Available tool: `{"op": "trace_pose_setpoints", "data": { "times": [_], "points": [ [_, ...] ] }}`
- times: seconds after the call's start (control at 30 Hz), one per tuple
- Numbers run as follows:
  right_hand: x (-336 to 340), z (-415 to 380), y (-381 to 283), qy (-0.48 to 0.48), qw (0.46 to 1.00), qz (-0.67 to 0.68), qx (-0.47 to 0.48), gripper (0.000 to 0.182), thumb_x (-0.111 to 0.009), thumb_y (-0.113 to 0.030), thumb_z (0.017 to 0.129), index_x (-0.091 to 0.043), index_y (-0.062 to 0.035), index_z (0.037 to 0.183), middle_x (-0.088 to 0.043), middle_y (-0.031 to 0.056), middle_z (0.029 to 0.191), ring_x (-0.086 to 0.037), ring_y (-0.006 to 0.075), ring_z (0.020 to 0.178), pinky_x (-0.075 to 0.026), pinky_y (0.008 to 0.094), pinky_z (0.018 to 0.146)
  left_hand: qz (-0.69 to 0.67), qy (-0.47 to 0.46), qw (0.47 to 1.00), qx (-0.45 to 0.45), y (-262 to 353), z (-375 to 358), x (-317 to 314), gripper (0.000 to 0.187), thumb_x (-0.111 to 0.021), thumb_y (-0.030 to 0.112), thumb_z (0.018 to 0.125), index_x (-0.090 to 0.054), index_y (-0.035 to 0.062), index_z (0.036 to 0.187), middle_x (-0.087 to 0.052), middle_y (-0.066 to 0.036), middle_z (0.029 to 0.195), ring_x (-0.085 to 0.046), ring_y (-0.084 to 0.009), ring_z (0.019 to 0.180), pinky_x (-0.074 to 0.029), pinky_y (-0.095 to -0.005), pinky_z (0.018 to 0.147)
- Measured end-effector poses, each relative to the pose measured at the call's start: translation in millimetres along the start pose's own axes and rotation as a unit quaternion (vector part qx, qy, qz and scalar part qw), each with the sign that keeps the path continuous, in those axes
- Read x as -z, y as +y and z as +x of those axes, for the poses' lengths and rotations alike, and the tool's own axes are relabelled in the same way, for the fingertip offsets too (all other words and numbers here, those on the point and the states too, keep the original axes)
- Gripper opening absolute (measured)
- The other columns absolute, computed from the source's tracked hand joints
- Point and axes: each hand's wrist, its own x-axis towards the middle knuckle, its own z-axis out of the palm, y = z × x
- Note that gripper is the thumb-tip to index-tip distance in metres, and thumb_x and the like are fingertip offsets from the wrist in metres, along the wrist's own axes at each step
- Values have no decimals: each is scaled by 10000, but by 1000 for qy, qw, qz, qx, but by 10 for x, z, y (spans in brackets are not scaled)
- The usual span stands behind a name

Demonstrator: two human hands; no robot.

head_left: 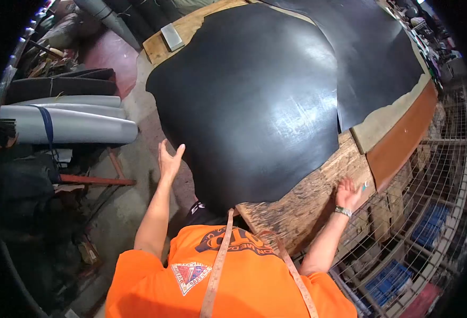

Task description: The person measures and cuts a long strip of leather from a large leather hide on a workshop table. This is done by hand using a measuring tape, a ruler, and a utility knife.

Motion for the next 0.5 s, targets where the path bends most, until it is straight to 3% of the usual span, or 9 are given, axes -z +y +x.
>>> {"op": "trace_pose_setpoints", "data": {
  "times": [0.07, 0.13, 0.2, 0.27, 0.3, 0.33, 0.37, 0.4, 0.5],
  "points": [
    [-279, -309, 456, 4, 979, -196, 49, 559, -553, -474, 1037, -586, 32, 1273, -647, 225, 1147, -643, 290, 1000, -564, 405, 835, -31, -39, 999, 21, 172, 170, 258, 820, -759, 522, 878, -499, -4, 1451, -565, -252, 1443, -528, -382, 1358, -403, -442, 1132],
    [-496, -660, 748, -33, 900, -435, -12, 537, -584, -394, 1027, -550, 30, 1355, -664, 222, 1171, -652, 308, 1052, -547, 418, 917, -33, -77, 996, -10, 27, 610, 281, 820, -768, 517, 875, -500, 1, 1454, -572, -246, 1435, -529, -364, 1356, -400, -434, 1133],
    [-551, -899, 1382, 24, 831, -531, 165, 633, -655, -377, 981, -502, 52, 1421, -655, 259, 1244, -660, 344, 1112, -528, 429, 966, -27, -70, 997, -31, 72, 1081, 283, 747, -794, 429, 874, -539, -24, 1411, -574, -257, 1428, -529, -361, 1360, -404, -442, 1137],
    [-831, -1423, 1738, 58, 766, -596, 236, 796, -738, -358, 908, -409, 72, 1491, -573, 311, 1381, -589, 403, 1251, -463, 471, 1063, -39, -50, 994, -91, -176, 1865, 127, 816, -815, 422, 864, -486, -45, 1447, -531, -252, 1468, -515, -348, 1367, -394, -432, 1148],
    [-827, -1514, 1945, 91, 715, -635, 277, 831, -753, -340, 885, -381, 69, 1507, -530, 317, 1423, -535, 418, 1305, -422, 483, 1102, -115, -29, 990, -75, -398, 2355, -38, 869, -822, 422, 862, -434, -53, 1477, -505, -254, 1484, -503, -343, 1373, -393, -427, 1149],
    [-827, -1601, 2135, 127, 658, -674, 310, 870, -768, -322, 863, -353, 66, 1522, -487, 323, 1465, -481, 434, 1360, -380, 496, 1142, -189, -14, 980, -54, -177, 2582, -70, 923, -830, 422, 860, -382, -61, 1507, -478, -257, 1500, -491, -337, 1379, -392, -423, 1151],
    [-857, -1669, 2275, 136, 671, -660, 308, 926, -780, -320, 840, -309, 51, 1545, -424, 310, 1522, -397, 458, 1405, -309, 507, 1190, -248, -40, 968, 20, -37, 2718, -23, 971, -828, 463, 856, -359, -79, 1511, -530, -252, 1445, -522, -326, 1351, -410, -399, 1131],
    [-907, -1783, 2415, 171, 668, -667, 283, 930, -784, -329, 834, -316, 45, 1544, -433, 310, 1513, -404, 460, 1395, -314, 508, 1187, -272, -63, 960, 38, -94, 2997, -70, 979, -841, 382, 867, -289, -65, 1541, -473, -234, 1487, -534, -321, 1328, -449, -420, 1103],
    [-1062, -1771, 2638, 252, 637, -674, 275, 973, -822, -383, 789, -349, 22, 1537, -477, 306, 1466, -430, 465, 1361, -323, 514, 1177, -476, -217, 844, 118, -197, 3359, -189, 828, -824, 361, 886, -406, -29, 1484, -549, -197, 1422, -586, -305, 1258, -519, -441, 1015]
  ]
}}
